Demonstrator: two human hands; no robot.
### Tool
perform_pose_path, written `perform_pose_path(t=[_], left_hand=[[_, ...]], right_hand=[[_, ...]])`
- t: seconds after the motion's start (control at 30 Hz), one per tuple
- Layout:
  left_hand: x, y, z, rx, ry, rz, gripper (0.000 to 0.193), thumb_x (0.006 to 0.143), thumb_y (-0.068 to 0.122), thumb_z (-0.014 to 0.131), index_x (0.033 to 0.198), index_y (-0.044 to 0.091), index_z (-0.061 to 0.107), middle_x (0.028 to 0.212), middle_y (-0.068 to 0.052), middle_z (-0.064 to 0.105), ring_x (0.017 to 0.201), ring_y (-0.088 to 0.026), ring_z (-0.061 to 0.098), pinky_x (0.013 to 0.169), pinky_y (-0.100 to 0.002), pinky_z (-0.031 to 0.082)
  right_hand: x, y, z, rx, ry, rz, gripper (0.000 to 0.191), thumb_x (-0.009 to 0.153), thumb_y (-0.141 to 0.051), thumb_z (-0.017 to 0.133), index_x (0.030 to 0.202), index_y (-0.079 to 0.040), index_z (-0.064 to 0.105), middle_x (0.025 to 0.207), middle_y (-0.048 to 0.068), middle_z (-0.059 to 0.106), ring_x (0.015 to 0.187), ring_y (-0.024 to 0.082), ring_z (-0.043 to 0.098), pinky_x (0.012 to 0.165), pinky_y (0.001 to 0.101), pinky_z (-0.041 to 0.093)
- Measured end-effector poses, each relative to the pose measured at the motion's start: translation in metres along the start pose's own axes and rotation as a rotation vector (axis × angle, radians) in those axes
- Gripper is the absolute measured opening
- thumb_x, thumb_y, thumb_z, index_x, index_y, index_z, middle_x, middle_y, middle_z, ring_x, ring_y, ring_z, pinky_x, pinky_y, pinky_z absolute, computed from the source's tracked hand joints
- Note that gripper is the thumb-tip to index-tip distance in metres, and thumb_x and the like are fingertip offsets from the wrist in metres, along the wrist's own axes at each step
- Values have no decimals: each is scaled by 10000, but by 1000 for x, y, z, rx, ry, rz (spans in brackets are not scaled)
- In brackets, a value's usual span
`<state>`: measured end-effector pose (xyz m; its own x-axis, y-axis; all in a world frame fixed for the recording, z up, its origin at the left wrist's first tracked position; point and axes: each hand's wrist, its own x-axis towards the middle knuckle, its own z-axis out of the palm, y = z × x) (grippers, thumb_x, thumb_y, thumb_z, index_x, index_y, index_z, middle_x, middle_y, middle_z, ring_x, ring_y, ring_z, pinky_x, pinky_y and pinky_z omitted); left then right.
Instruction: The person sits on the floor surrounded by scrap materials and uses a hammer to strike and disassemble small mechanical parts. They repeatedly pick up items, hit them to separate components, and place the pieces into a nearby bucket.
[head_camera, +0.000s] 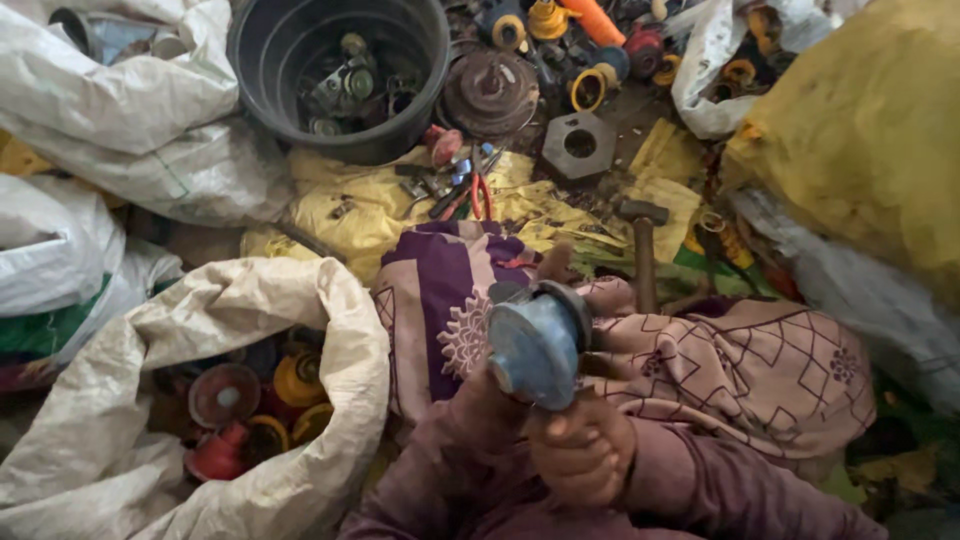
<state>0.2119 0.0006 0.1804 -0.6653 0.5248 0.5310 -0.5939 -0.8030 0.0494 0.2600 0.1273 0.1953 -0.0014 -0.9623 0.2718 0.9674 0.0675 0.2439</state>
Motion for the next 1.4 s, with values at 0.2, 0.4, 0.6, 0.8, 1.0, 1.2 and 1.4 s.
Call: perform_pose_path(t=[0.2,0.4,0.6,0.8,1.0,1.2,1.4], left_hand=[[-14,13,25,391,262,298,876,819,158,857,1530,72,352,1414,-232,503,1237,-344,607,1024,-430,573],[14,6,-12,717,919,587,781,809,-18,805,1454,-3,364,1268,-180,592,1141,-289,645,1021,-424,566],[6,28,0,721,739,486,835,926,453,758,1525,92,302,1382,-195,566,1224,-260,616,1075,-403,484],[35,30,23,435,-8,309,1036,852,599,778,1599,134,231,1545,-223,416,1424,-391,449,1174,-569,368],[55,9,38,157,-247,147,943,891,459,771,1578,46,276,1506,-282,430,1364,-405,507,1145,-525,418],[-6,22,36,365,15,187,799,960,293,742,1546,-80,347,1434,-342,482,1275,-389,614,1114,-457,503],[-27,-1,-12,1463,723,412,653,998,221,720,1508,-32,401,1356,-224,558,1177,-287,601,1011,-371,521]], right_hand=[[-45,-24,-4,-428,469,-65,392,1090,-145,544,702,-93,525,591,7,511,469,87,454,438,217,370],[-47,-87,-29,-2436,1493,-574,238,1011,-129,614,782,-76,581,641,14,569,506,125,520,450,269,430],[-40,-91,-3,-1778,1095,-724,247,970,-122,636,732,-84,582,579,-5,552,452,121,507,399,296,409],[-42,-43,29,-644,408,-287,415,1036,-204,511,628,-145,460,529,-33,437,430,75,383,399,254,310],[-17,-18,1,-151,2,-129,459,1059,-191,464,602,-164,432,453,-62,381,373,32,373,338,208,276],[-29,-36,4,-382,513,-252,322,1048,-104,494,743,-114,599,555,-8,528,459,111,493,423,252,386],[-39,-85,-9,-2343,1470,-687,281,1028,-122,517,771,-99,626,581,17,545,487,145,520,438,269,399]])
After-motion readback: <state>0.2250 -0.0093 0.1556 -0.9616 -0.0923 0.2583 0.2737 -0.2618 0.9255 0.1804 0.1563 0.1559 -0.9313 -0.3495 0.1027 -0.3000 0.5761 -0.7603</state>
